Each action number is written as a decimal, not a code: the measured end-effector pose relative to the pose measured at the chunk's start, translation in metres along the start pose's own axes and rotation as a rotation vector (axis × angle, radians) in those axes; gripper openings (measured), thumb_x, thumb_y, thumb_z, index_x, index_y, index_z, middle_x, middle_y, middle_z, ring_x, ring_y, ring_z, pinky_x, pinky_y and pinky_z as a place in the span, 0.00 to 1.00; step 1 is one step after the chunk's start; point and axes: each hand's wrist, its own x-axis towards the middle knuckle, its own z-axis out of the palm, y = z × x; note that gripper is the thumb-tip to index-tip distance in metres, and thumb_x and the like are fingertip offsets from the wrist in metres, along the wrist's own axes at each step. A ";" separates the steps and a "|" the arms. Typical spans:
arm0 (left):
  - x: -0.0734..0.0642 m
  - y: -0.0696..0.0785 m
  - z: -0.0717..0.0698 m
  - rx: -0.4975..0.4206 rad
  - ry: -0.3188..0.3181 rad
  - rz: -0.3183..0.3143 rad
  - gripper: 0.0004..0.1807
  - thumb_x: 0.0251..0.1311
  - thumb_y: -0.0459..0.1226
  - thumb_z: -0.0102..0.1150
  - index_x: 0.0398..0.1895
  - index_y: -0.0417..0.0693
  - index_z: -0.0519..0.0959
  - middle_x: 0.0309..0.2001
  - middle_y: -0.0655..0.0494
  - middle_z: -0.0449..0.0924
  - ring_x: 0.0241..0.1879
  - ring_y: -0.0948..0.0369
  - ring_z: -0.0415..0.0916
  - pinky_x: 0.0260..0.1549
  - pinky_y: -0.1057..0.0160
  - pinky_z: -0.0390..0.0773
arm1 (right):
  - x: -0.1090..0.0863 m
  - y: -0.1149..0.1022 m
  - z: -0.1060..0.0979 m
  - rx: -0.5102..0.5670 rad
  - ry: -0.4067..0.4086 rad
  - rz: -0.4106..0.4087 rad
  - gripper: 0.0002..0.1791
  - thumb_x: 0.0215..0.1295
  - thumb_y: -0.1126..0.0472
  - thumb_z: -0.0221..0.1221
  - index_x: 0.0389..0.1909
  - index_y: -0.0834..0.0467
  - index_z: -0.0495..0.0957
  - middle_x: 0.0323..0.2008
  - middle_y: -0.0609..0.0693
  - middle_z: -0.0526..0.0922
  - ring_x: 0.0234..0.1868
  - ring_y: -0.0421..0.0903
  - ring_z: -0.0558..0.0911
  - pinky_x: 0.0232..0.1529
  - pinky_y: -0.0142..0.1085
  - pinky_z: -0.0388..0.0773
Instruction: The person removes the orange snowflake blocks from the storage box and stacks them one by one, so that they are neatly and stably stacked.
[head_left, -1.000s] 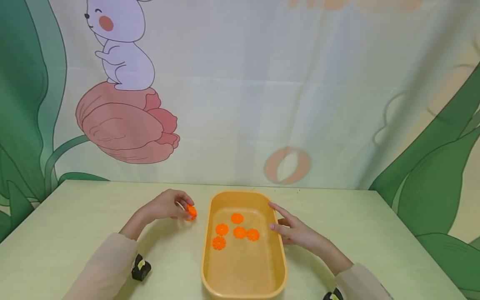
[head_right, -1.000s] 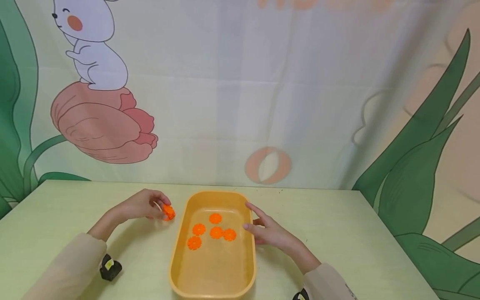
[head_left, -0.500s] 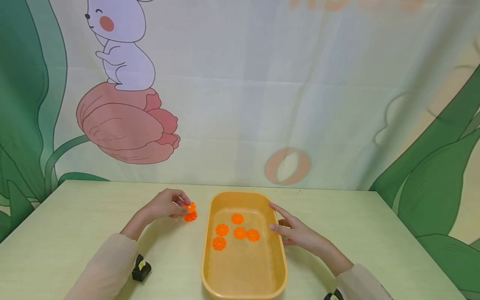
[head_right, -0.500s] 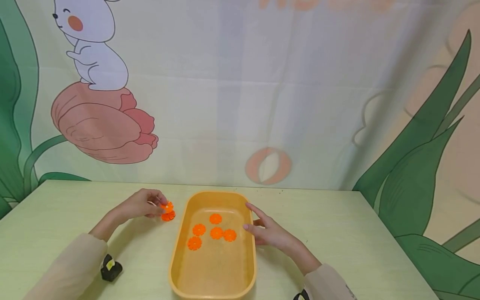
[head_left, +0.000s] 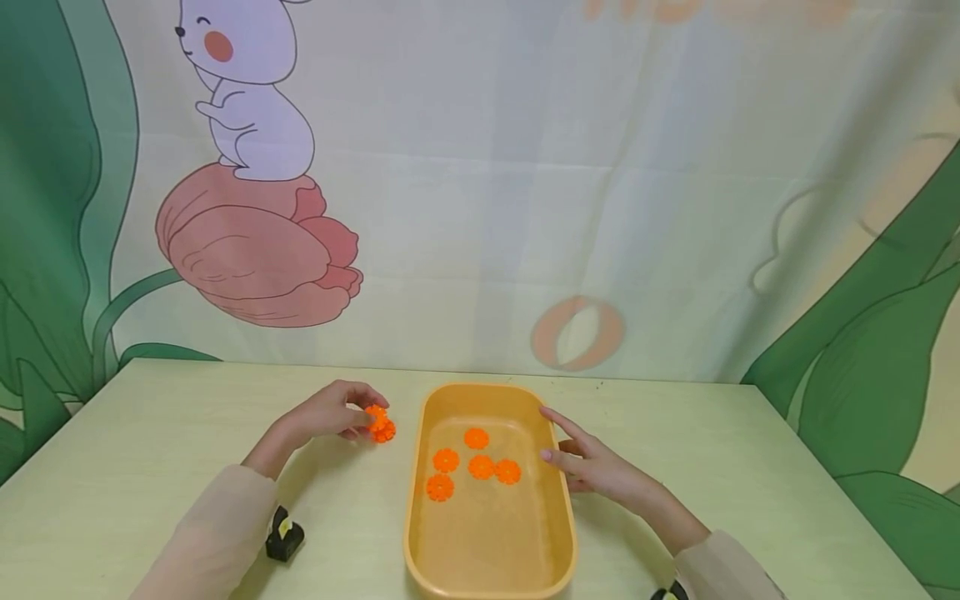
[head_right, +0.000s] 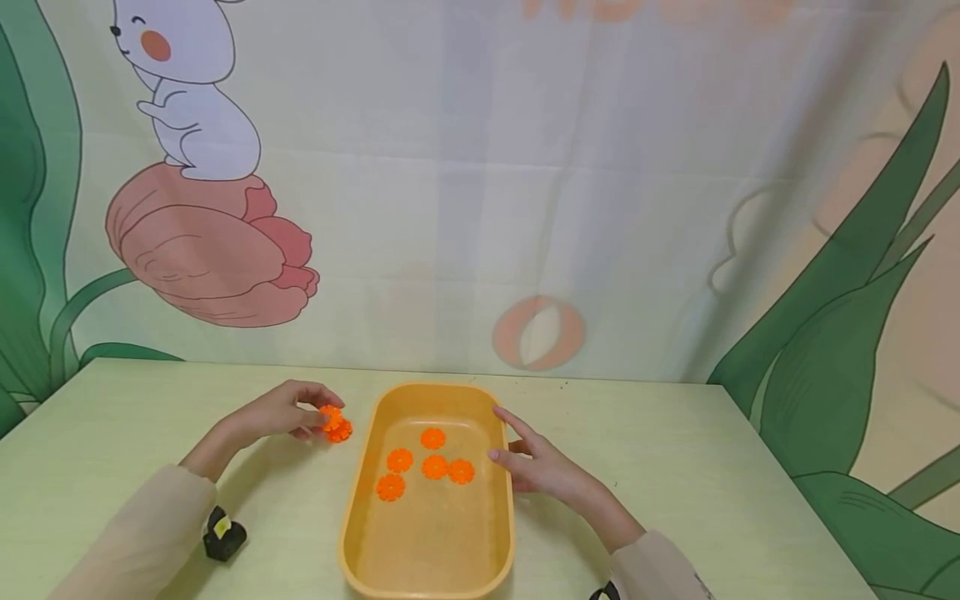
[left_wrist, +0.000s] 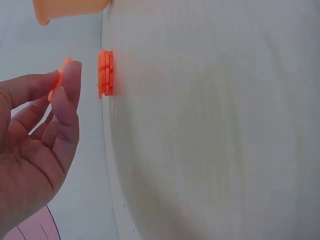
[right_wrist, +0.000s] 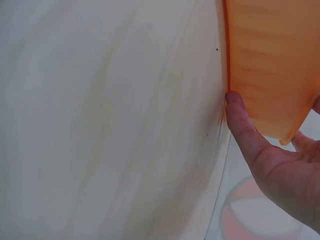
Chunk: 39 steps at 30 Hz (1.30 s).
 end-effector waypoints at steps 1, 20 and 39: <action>0.000 -0.001 0.000 -0.006 -0.001 -0.003 0.17 0.56 0.28 0.50 0.49 0.35 0.73 0.37 0.47 0.72 0.28 0.57 0.76 0.27 0.60 0.78 | 0.000 0.000 0.000 -0.002 -0.002 -0.002 0.39 0.66 0.52 0.51 0.71 0.49 0.40 0.53 0.67 0.68 0.45 0.52 0.78 0.43 0.45 0.77; 0.012 -0.005 0.002 0.190 0.080 0.045 0.19 0.45 0.30 0.65 0.44 0.37 0.77 0.38 0.51 0.76 0.35 0.57 0.69 0.34 0.63 0.72 | -0.001 0.002 0.001 -0.003 0.000 -0.006 0.39 0.66 0.53 0.51 0.71 0.48 0.40 0.50 0.66 0.69 0.40 0.50 0.79 0.40 0.42 0.78; 0.018 0.000 0.009 0.328 0.007 0.031 0.19 0.41 0.32 0.70 0.41 0.38 0.78 0.37 0.52 0.77 0.36 0.57 0.68 0.41 0.61 0.69 | -0.001 0.000 0.001 -0.019 0.004 0.000 0.39 0.66 0.53 0.51 0.71 0.48 0.40 0.51 0.66 0.69 0.42 0.50 0.79 0.41 0.43 0.78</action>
